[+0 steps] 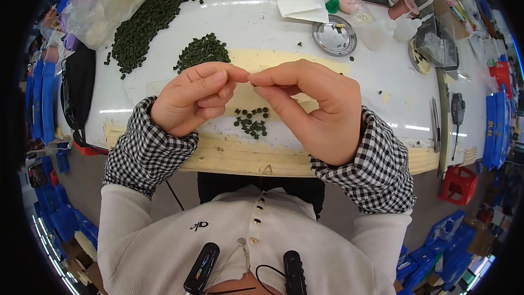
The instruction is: Assembling small green toy components into a white plastic fixture.
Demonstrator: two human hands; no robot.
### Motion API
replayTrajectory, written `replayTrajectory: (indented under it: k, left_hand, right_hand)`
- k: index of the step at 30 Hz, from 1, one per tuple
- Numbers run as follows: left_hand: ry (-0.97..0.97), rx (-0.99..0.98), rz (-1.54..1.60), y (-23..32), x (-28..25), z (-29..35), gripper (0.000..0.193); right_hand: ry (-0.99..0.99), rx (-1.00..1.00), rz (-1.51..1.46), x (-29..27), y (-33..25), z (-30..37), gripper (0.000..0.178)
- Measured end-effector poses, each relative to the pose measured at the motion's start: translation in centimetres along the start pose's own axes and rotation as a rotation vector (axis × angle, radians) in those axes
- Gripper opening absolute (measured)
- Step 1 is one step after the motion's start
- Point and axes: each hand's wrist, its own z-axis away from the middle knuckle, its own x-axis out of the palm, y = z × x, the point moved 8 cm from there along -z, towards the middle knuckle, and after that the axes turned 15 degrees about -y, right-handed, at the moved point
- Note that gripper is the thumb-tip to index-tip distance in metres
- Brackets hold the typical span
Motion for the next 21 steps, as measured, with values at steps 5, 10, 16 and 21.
replayTrajectory:
  k: [5, 10, 16, 21]
  left_hand:
    - [-0.027, -0.011, 0.015, -0.1, -0.2, 0.4, 0.021]
    - [0.029, -0.015, 0.020, -0.3, -0.7, 0.4, 0.020]
    - [0.023, 0.017, -0.004, -0.1, -0.8, 0.5, 0.020]
    - [-0.073, 0.040, 0.022, -0.4, -1.1, 0.4, 0.020]
  right_hand:
    - [-0.067, 0.129, -0.526, 1.3, 1.5, 0.1, 0.016]
    - [-0.091, 0.166, -0.708, 1.8, 2.1, 0.1, 0.015]
    - [-0.056, 0.170, -0.704, 1.6, 2.3, 0.1, 0.015]
    - [-0.038, 0.158, -0.716, 1.6, 2.2, 0.3, 0.016]
